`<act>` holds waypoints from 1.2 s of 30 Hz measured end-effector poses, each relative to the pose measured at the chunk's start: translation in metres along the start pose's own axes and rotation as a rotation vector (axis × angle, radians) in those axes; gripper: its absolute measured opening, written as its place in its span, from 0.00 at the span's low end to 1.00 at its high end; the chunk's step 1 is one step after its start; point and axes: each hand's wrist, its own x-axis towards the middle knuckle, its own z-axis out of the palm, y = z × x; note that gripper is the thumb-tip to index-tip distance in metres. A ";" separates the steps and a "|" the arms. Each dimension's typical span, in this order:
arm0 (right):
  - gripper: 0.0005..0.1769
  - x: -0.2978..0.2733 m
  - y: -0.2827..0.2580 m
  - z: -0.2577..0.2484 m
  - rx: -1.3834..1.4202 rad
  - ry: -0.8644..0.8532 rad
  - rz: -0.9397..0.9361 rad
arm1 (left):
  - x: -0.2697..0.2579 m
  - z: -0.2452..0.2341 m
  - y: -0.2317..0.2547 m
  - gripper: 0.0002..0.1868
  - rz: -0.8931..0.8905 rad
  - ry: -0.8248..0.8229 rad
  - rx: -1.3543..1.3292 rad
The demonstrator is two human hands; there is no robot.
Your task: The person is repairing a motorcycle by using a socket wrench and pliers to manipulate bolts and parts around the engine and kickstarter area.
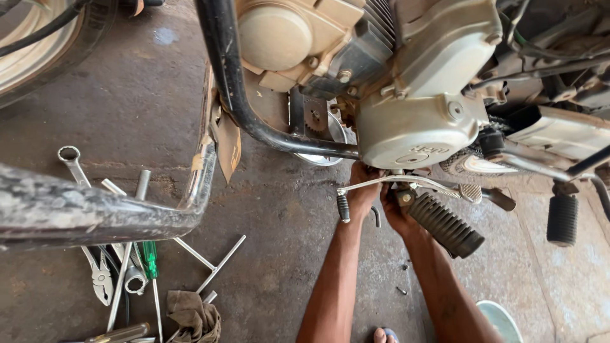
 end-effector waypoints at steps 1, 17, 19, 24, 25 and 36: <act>0.11 0.008 -0.003 0.000 0.049 0.014 0.003 | 0.008 0.001 -0.010 0.13 0.031 0.014 -0.087; 0.08 -0.013 0.005 0.012 -0.038 0.025 -0.068 | 0.015 -0.007 -0.026 0.39 0.051 -0.023 -0.400; 0.08 -0.008 0.005 0.005 -0.094 0.039 -0.063 | 0.017 -0.008 -0.022 0.38 0.051 -0.032 -0.361; 0.06 -0.001 0.009 -0.003 -0.178 0.008 -0.023 | 0.012 -0.013 -0.011 0.33 0.020 0.008 -0.060; 0.07 -0.009 0.014 -0.001 -0.206 0.001 -0.038 | 0.009 -0.015 -0.010 0.33 0.033 0.016 -0.108; 0.13 -0.160 0.130 0.164 -0.485 -0.004 0.019 | -0.067 -0.098 0.141 0.14 -0.149 -0.091 0.150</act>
